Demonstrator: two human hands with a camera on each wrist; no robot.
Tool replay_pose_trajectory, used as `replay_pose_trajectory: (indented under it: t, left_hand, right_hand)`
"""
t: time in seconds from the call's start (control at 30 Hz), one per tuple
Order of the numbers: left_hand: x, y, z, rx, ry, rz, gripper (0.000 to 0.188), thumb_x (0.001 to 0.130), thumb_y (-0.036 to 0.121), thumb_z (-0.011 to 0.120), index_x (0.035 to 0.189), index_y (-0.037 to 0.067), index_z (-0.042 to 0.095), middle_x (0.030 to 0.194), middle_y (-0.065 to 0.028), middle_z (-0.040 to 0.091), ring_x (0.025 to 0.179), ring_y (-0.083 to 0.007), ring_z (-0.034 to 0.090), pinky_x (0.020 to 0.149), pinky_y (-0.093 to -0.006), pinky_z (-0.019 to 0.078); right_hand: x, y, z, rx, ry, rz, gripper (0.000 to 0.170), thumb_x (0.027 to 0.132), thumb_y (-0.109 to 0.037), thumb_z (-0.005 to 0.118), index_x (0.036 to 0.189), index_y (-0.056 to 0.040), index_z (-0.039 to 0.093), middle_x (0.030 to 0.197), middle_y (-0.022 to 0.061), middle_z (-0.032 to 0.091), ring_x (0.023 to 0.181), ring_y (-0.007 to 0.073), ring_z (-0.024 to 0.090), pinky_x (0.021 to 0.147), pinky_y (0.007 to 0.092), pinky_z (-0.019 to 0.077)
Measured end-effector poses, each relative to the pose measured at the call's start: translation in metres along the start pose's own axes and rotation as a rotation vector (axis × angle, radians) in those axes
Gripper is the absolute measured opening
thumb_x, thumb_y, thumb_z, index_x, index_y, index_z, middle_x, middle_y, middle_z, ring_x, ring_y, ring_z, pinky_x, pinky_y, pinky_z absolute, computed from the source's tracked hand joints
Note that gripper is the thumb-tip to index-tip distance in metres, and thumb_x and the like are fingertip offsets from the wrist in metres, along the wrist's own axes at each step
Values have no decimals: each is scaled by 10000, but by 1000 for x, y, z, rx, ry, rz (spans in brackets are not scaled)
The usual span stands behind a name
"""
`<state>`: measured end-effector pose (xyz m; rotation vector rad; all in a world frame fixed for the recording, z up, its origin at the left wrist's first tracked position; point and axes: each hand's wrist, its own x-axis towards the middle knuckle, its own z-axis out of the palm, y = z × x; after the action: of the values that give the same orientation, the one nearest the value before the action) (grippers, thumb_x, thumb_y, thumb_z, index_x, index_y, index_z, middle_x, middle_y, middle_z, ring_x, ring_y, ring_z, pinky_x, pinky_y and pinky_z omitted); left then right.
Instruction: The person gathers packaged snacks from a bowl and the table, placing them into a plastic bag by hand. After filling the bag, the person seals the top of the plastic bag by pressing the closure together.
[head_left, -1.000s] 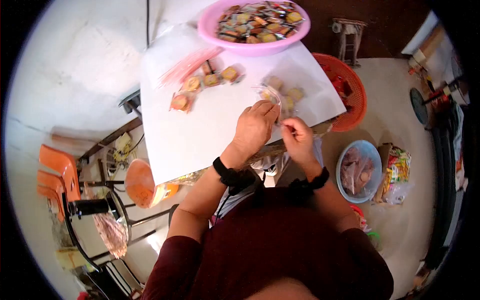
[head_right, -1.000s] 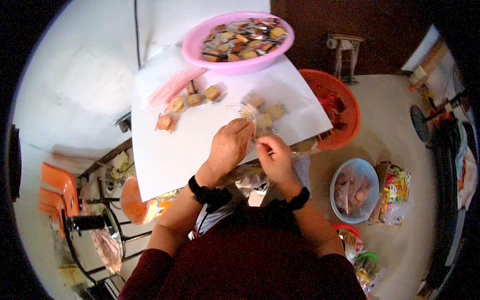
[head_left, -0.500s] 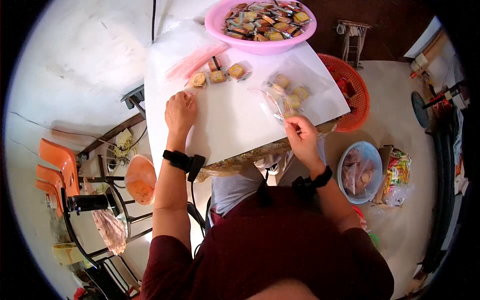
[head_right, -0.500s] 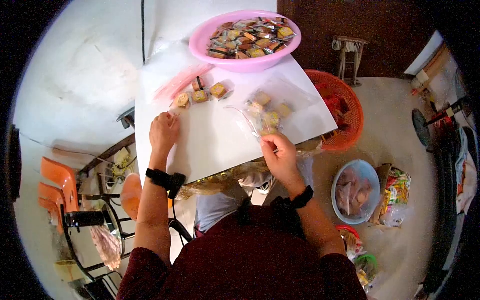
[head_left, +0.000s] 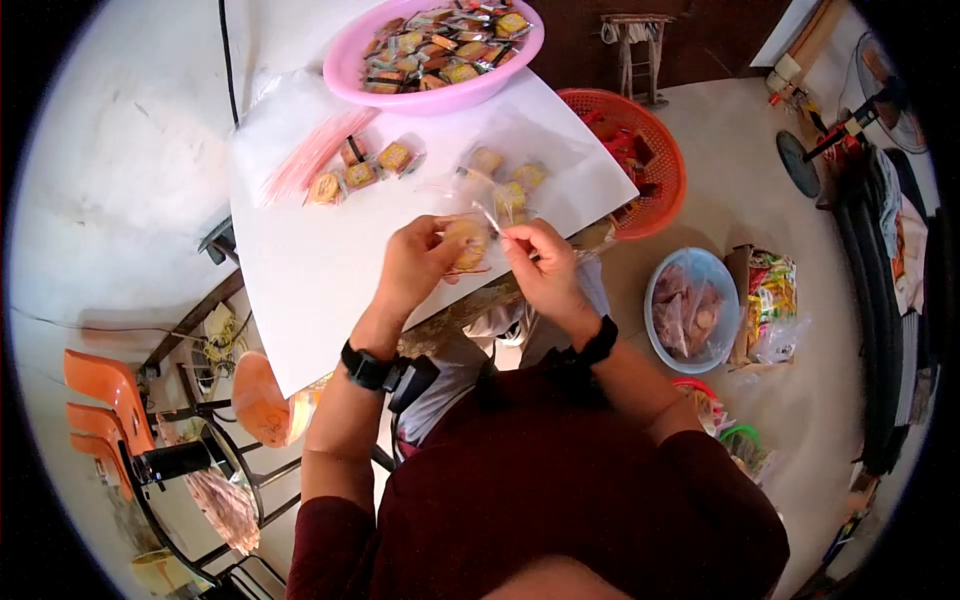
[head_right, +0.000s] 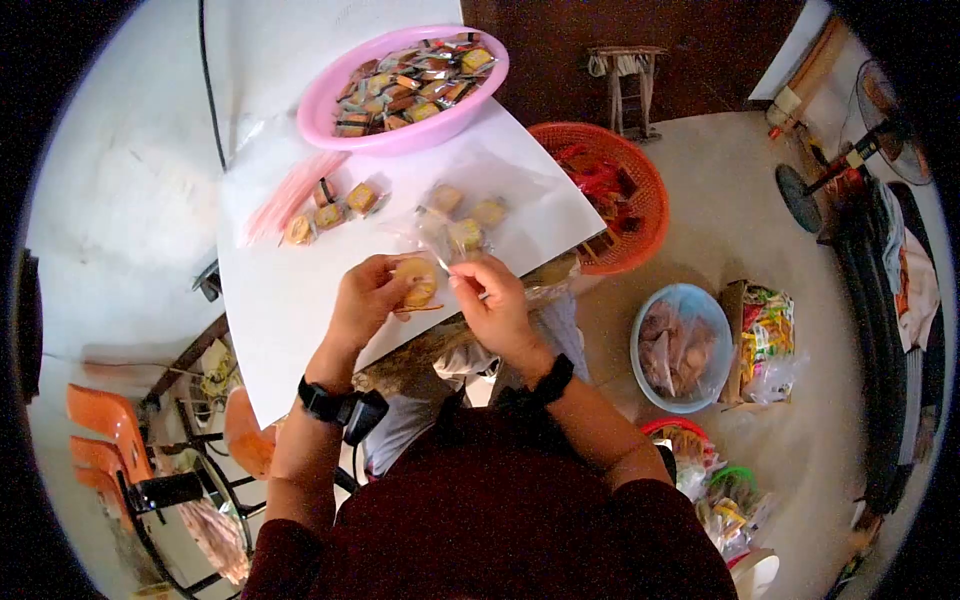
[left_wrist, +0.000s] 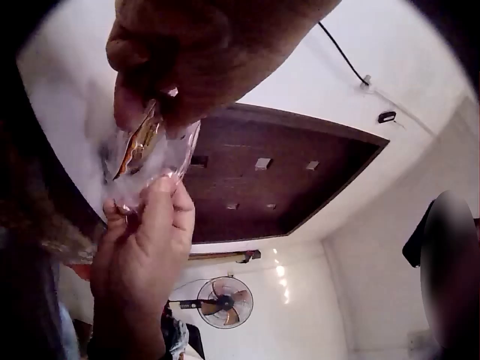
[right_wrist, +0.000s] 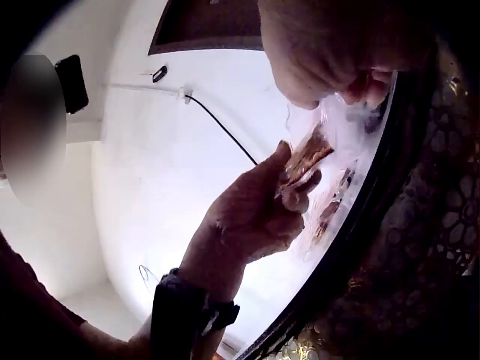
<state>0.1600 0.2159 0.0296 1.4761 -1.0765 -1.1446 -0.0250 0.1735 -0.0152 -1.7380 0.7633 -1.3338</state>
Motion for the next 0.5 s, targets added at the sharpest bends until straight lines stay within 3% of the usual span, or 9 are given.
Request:
replay_pose_trajectory:
  t: [0.17,0.37,0.5]
  left_hand:
    - [29,-6,18,-72,-142,-190,188,911,103,595,987,-64,638,684,-57,615,505,-94,521,421,-241,412]
    - [29,15,53,-292,30,-78,124,870,35,547,826,-17,650,628,-50,580,476,-108,490,401,-249,372]
    - [38,9,57,-254,67,-37,112,880,33,551,895,-9,653,669,-45,595,490,-114,501,408,-260,377]
  right_hand:
    - [2,-8,-8,-144,-42,-115,139,842,-8,637,978,-31,662,838,113,607,716,263,600,622,337,480]
    - [3,-10,-17,-280,-28,-175,168,813,-16,653,979,-40,666,853,107,618,749,290,602,651,372,490]
    - [3,-10,-20,-375,-9,-274,147,813,-17,683,958,-39,668,842,102,620,716,276,596,631,357,484]
